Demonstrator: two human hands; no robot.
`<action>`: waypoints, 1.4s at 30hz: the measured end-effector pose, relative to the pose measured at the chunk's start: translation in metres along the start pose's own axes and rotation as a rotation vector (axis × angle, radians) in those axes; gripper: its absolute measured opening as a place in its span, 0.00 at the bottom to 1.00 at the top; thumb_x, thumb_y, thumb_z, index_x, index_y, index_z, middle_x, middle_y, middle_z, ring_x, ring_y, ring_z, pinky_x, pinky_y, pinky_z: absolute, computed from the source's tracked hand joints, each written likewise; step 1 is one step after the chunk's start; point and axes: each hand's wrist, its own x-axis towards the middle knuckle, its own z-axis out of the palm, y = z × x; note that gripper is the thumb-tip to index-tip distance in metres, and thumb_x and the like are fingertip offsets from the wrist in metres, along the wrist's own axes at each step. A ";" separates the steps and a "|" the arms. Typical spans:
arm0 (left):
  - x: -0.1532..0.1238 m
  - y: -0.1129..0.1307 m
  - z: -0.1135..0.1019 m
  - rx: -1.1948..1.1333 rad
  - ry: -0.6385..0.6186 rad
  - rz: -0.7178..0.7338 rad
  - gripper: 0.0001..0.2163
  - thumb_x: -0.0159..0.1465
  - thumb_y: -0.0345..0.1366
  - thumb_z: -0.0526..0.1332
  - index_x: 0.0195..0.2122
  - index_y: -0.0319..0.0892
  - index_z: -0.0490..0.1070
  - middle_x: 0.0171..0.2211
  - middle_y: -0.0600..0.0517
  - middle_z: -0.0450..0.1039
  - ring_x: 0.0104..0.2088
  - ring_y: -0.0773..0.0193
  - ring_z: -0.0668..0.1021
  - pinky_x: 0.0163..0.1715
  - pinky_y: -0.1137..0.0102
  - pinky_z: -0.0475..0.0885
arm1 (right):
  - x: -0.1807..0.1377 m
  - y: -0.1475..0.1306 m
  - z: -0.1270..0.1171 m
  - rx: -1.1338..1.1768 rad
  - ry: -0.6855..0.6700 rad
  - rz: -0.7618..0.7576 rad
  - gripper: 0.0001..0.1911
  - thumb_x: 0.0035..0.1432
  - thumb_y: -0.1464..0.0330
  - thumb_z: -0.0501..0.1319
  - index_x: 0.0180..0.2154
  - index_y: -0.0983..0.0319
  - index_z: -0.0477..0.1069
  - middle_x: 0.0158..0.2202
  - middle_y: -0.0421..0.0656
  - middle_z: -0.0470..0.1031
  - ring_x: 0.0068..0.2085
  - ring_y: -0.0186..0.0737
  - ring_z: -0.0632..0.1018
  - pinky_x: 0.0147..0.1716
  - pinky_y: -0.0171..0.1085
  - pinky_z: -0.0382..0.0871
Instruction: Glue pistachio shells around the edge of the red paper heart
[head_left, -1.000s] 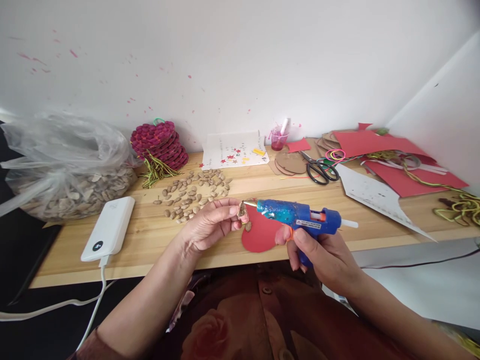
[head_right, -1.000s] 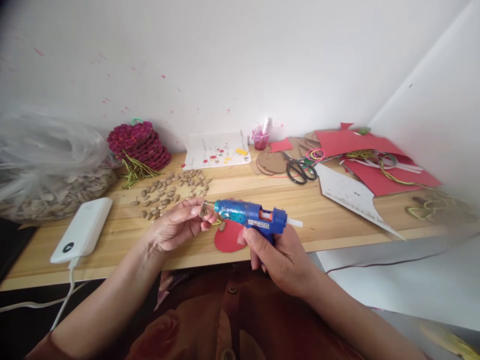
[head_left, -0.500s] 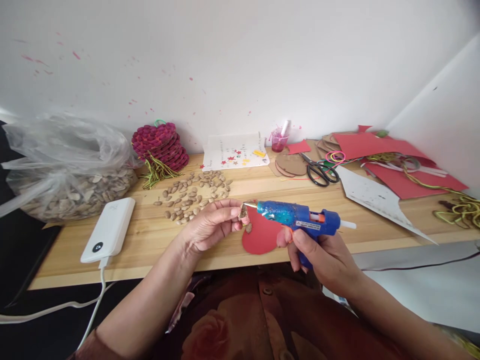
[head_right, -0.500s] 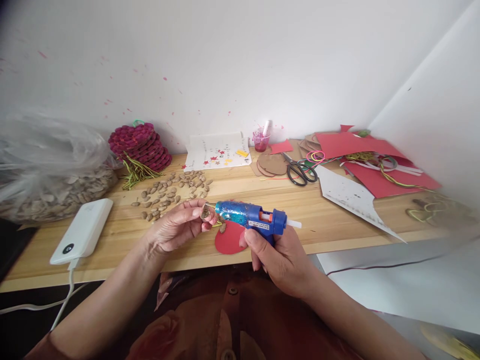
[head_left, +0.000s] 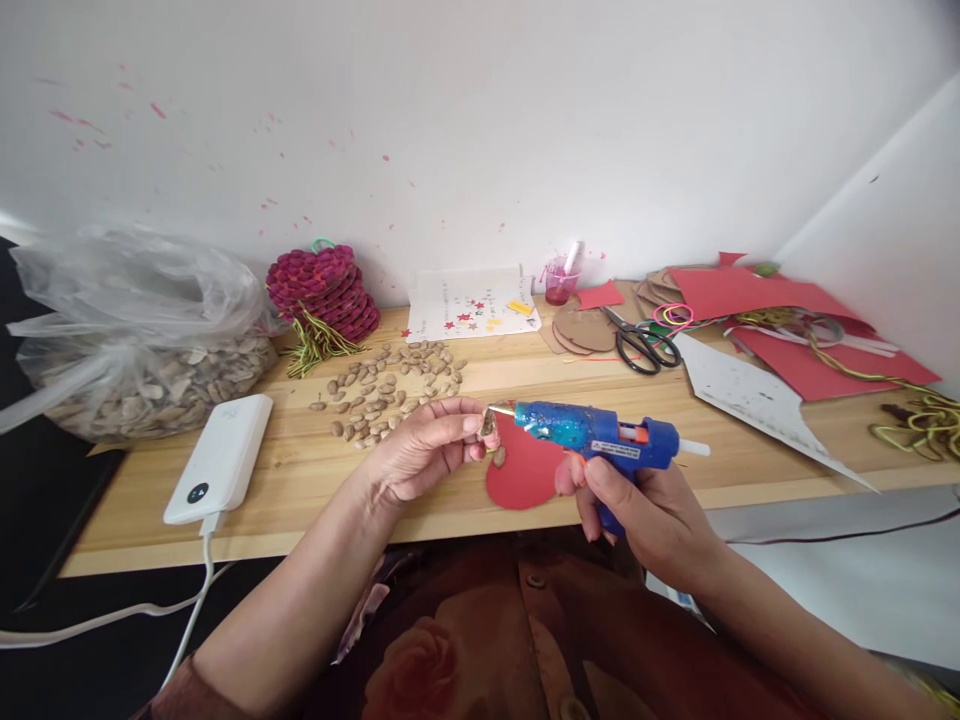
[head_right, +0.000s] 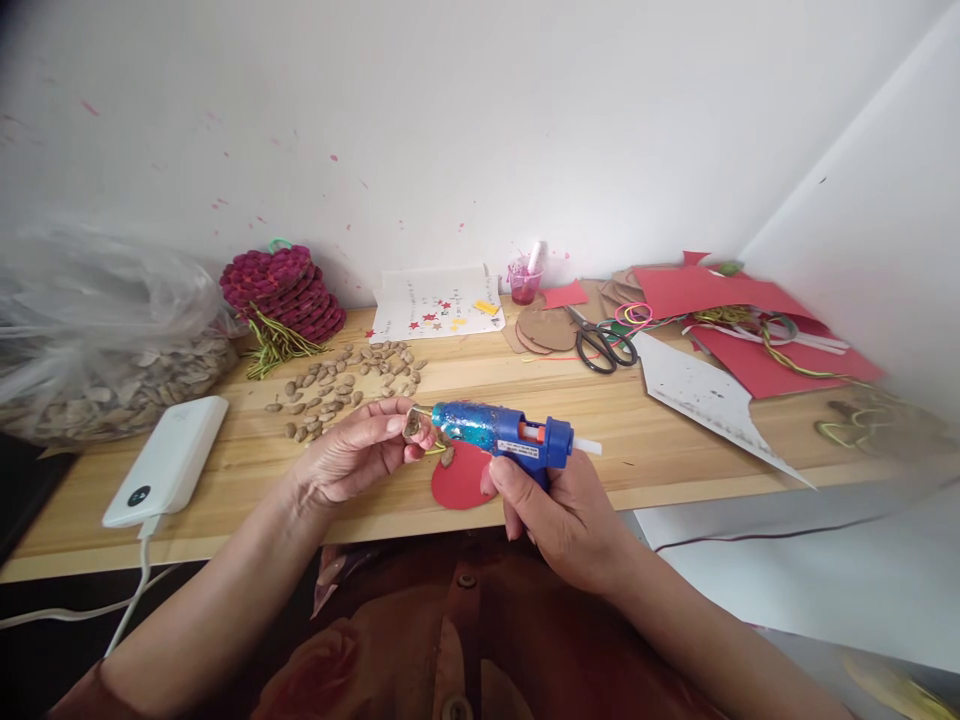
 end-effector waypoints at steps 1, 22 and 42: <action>0.000 0.000 0.000 -0.001 -0.003 0.000 0.15 0.50 0.39 0.79 0.32 0.35 0.80 0.29 0.47 0.79 0.31 0.67 0.79 0.30 0.78 0.73 | 0.000 -0.001 0.000 -0.003 -0.005 0.006 0.21 0.71 0.51 0.56 0.36 0.61 0.73 0.23 0.39 0.71 0.22 0.34 0.73 0.19 0.33 0.66; 0.002 -0.004 -0.005 -0.010 -0.022 0.001 0.14 0.51 0.39 0.79 0.32 0.35 0.80 0.30 0.47 0.79 0.31 0.67 0.78 0.31 0.77 0.71 | 0.002 0.002 0.000 -0.014 0.010 0.024 0.21 0.71 0.51 0.55 0.36 0.60 0.72 0.20 0.39 0.71 0.21 0.36 0.73 0.18 0.34 0.64; 0.003 -0.006 -0.005 -0.024 -0.012 0.011 0.14 0.50 0.39 0.80 0.32 0.36 0.81 0.29 0.48 0.79 0.31 0.68 0.78 0.30 0.77 0.72 | 0.002 0.005 0.000 -0.015 0.011 0.013 0.21 0.71 0.51 0.56 0.35 0.60 0.72 0.22 0.40 0.71 0.21 0.36 0.74 0.17 0.33 0.65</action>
